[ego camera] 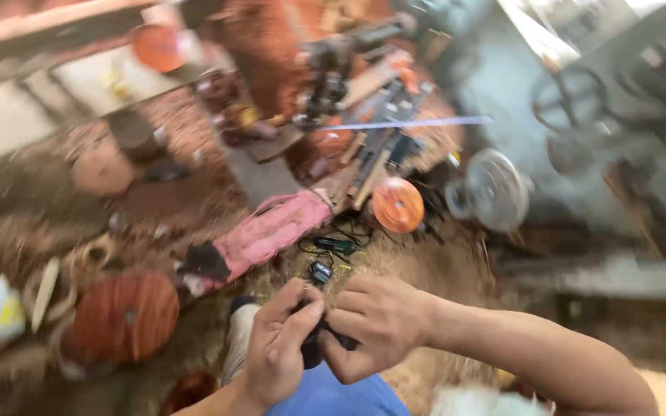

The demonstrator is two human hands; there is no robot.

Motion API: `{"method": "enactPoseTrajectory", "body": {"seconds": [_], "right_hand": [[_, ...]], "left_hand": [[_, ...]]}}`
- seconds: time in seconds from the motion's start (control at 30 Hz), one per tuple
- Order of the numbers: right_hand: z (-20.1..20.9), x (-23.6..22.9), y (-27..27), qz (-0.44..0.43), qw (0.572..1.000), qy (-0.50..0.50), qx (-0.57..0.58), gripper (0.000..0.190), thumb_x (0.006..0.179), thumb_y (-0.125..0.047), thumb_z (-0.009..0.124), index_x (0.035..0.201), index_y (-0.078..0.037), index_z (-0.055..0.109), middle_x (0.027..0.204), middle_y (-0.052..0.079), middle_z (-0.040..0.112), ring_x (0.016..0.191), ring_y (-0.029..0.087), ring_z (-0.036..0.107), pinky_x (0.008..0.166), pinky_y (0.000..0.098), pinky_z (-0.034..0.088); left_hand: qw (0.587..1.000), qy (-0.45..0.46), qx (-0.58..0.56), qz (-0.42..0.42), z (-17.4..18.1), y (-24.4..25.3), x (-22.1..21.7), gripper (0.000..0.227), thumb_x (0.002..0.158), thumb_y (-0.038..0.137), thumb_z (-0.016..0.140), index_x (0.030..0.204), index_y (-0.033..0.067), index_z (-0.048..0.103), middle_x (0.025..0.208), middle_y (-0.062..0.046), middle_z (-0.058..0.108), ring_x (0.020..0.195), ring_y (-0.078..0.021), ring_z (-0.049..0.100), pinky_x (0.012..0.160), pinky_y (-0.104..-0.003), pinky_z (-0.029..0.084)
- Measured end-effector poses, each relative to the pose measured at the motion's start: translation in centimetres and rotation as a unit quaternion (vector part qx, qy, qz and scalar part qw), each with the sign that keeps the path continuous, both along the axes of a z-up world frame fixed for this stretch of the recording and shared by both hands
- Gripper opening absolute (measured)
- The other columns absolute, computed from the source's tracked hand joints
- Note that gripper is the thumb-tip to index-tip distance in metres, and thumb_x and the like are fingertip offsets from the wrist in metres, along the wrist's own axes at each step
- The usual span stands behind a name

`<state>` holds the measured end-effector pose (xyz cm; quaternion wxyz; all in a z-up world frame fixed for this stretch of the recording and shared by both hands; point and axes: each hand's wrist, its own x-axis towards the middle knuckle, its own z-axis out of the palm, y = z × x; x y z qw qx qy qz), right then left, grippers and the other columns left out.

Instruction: Fixing and adjusting woodturning tools and a drill in a workshop.

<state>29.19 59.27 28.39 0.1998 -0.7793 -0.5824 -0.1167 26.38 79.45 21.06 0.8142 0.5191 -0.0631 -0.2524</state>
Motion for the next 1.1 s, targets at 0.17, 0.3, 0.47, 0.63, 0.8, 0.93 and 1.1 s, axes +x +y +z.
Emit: {"method": "enactPoseTrajectory", "body": {"seconds": [0.17, 0.3, 0.47, 0.63, 0.8, 0.93, 1.1], "right_hand": [[-1.9, 0.2, 2.1, -0.113, 0.988, -0.058, 0.083, 0.020, 0.089, -0.003, 0.073, 0.092, -0.008, 0.055, 0.074, 0.003, 0.043, 0.060, 0.020, 0.043, 0.050, 0.0350, 0.031], [-4.6, -0.9, 4.0, -0.220, 0.964, -0.061, 0.139, 0.017, 0.092, 0.000, 0.069, 0.095, -0.002, 0.053, 0.076, 0.005, 0.046, 0.061, 0.021, 0.045, 0.052, 0.0363, 0.034], [-6.6, -1.7, 5.8, -0.341, 0.912, -0.038, 0.225, 0.027, 0.083, 0.002, 0.063, 0.108, 0.004, 0.053, 0.076, 0.008, 0.050, 0.057, 0.025, 0.045, 0.051, 0.0419, 0.034], [-8.0, -1.7, 7.0, -0.400, 0.869, -0.050, 0.286, 0.034, 0.081, 0.003, 0.060, 0.114, 0.004, 0.053, 0.077, 0.008, 0.056, 0.057, 0.025, 0.047, 0.052, 0.0430, 0.034], [-8.9, -1.7, 7.2, -0.466, 0.835, -0.044, 0.289, 0.035, 0.081, 0.001, 0.063, 0.115, 0.003, 0.053, 0.077, 0.010, 0.050, 0.059, 0.029, 0.047, 0.054, 0.0458, 0.035], [-8.6, -2.0, 6.5, -0.496, 0.798, -0.069, 0.336, 0.033, 0.080, 0.001, 0.065, 0.111, 0.002, 0.056, 0.081, 0.012, 0.053, 0.064, 0.032, 0.052, 0.055, 0.0452, 0.038], [-9.0, -6.1, 4.8, -0.580, 0.748, -0.043, 0.319, 0.025, 0.083, 0.000, 0.064, 0.107, -0.002, 0.058, 0.083, 0.011, 0.054, 0.069, 0.033, 0.055, 0.058, 0.0443, 0.044]], "left_hand": [[0.996, -0.057, 0.059, -0.027, 0.9, 1.2, 4.7, 0.014, 0.097, 0.008, 0.058, 0.085, 0.0024, 0.062, 0.069, 0.002, 0.057, 0.062, -0.0041, 0.047, 0.052, -0.024, 0.039], [0.994, -0.007, 0.040, -0.102, 1.3, 1.3, 7.5, 0.010, 0.094, 0.005, 0.059, 0.085, 0.0018, 0.063, 0.063, 0.003, 0.057, 0.054, -0.0046, 0.049, 0.046, -0.024, 0.041], [0.981, -0.143, 0.055, -0.120, 0.0, 0.9, 9.8, 0.010, 0.097, 0.005, 0.060, 0.089, 0.0009, 0.065, 0.072, 0.000, 0.063, 0.065, -0.0054, 0.054, 0.056, -0.024, 0.047], [0.976, -0.140, 0.043, -0.159, -2.4, 0.5, 10.7, 0.008, 0.098, 0.003, 0.060, 0.093, -0.0010, 0.065, 0.077, -0.001, 0.063, 0.070, -0.0078, 0.055, 0.060, -0.025, 0.048], [0.973, -0.124, 0.030, -0.194, -3.3, -0.1, 12.3, 0.011, 0.097, 0.004, 0.060, 0.096, -0.0029, 0.069, 0.080, -0.004, 0.068, 0.071, -0.0096, 0.060, 0.064, -0.025, 0.052], [0.958, -0.193, 0.114, -0.181, -5.5, -1.4, 13.2, 0.012, 0.093, 0.003, 0.065, 0.100, -0.0036, 0.071, 0.084, -0.008, 0.072, 0.075, -0.0114, 0.066, 0.071, -0.026, 0.055], [0.958, -0.094, 0.089, -0.256, -10.7, -5.4, 14.5, 0.013, 0.099, 0.004, 0.062, 0.094, -0.0058, 0.069, 0.082, -0.015, 0.071, 0.075, -0.0178, 0.067, 0.074, -0.030, 0.056]]}}
